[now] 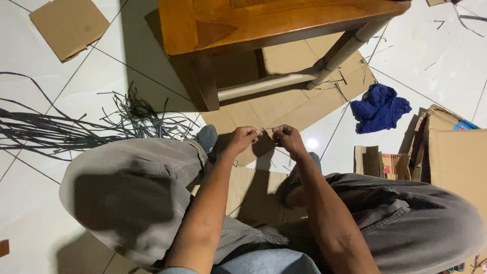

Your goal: Securing protective cardboard to furniture legs using flexible ties

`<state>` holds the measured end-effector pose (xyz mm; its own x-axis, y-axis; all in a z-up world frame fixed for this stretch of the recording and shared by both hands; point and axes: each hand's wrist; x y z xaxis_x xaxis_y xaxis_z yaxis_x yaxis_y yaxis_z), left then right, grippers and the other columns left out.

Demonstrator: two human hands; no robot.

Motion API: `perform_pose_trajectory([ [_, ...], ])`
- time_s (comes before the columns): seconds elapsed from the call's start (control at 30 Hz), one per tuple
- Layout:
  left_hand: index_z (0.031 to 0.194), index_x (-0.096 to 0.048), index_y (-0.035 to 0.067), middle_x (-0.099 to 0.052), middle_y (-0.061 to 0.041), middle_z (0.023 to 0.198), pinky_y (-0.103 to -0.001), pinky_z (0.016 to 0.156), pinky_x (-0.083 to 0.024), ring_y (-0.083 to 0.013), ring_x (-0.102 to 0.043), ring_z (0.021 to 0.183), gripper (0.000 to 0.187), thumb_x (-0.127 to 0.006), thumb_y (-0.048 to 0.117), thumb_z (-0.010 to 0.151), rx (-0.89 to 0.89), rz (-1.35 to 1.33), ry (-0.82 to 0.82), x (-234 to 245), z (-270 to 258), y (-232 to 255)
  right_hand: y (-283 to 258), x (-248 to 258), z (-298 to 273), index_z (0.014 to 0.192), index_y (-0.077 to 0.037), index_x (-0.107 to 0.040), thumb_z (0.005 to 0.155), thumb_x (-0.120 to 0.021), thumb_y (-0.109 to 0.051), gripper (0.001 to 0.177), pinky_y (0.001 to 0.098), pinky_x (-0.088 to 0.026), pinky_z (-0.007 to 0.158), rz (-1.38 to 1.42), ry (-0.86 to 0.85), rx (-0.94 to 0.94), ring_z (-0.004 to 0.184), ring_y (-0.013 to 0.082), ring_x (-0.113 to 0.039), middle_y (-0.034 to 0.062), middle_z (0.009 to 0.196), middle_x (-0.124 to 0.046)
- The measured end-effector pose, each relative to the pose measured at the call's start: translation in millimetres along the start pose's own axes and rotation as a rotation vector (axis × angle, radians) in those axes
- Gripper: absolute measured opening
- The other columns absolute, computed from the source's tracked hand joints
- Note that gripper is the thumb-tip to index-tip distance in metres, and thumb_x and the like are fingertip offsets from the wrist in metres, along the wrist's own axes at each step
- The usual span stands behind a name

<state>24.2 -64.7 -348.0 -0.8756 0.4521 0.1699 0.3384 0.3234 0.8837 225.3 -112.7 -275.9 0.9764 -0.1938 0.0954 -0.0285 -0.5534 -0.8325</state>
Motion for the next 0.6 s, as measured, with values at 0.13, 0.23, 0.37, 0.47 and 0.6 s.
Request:
perform_pose_trajectory([
  [0.13, 0.097, -0.08, 0.023, -0.075, 0.003, 0.072, -0.022, 0.07, -0.054, -0.0087, -0.072, 0.071, 0.018, -0.07, 0.033, 0.086, 0.003, 0.059, 0.098, 2.1, 33.8, -39.9, -3.8, 7.7, -7.2, 0.097, -0.007, -0.07, 0.093, -0.072, -0.021, 0.015, 0.0242, -0.052, 0.051, 0.002, 0.088, 0.026, 0.061, 0.0146, -0.063, 0.0125, 0.081, -0.072],
  [0.23, 0.09, -0.08, 0.029, -0.074, 0.008, 0.067, -0.019, 0.064, -0.053, -0.0057, -0.072, 0.065, 0.014, -0.072, 0.039, 0.083, 0.026, 0.075, 0.164, 5.4, 44.5, -53.6, -7.4, 13.5, -10.5, 0.105, -0.006, -0.069, 0.096, -0.071, -0.026, 0.022, 0.0218, -0.045, 0.046, 0.054, 0.211, 0.01, 0.058, 0.012, -0.054, 0.0112, 0.081, -0.069],
  [0.37, 0.093, -0.079, 0.017, -0.073, 0.0, 0.067, -0.023, 0.065, -0.054, -0.01, -0.071, 0.067, 0.019, -0.07, 0.031, 0.083, -0.002, -0.028, 0.278, 15.2, 21.3, -27.9, 3.2, 20.6, -4.4, 0.093, -0.007, -0.067, 0.094, -0.071, -0.025, 0.019, 0.0176, -0.039, 0.039, 0.118, 0.371, 0.014, 0.051, 0.0088, -0.048, 0.0087, 0.073, -0.063],
  [0.47, 0.092, -0.079, 0.013, -0.071, -0.004, 0.066, -0.026, 0.064, -0.053, -0.0129, -0.067, 0.066, 0.019, -0.069, 0.028, 0.083, -0.025, -0.066, 0.332, 15.8, 16.3, -19.9, 38.2, 30.5, 17.8, 0.093, -0.011, -0.07, 0.094, -0.071, -0.036, 0.025, 0.024, -0.045, 0.052, -0.05, 0.413, 0.029, 0.063, 0.0139, -0.057, 0.0072, 0.078, -0.068],
  [0.6, 0.084, -0.078, 0.028, -0.069, 0.003, 0.062, -0.027, 0.059, -0.052, -0.0159, -0.069, 0.061, 0.018, -0.07, 0.043, 0.08, 0.011, 0.142, 0.341, 21.2, 25.3, -29.5, 7.2, 24.4, -17.9, 0.121, -0.016, -0.074, 0.094, -0.063, -0.049, 0.044, 0.0497, -0.051, 0.103, -0.555, 0.357, 0.084, 0.121, 0.0365, -0.065, 0.0154, 0.122, -0.072],
])
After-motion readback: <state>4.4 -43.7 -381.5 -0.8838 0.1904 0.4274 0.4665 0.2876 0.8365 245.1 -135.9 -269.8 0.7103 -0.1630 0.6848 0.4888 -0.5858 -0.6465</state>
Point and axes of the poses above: each hand's wrist, its own z-axis towards the middle knuckle, its own x-axis out of the back of the hand, y = z × x
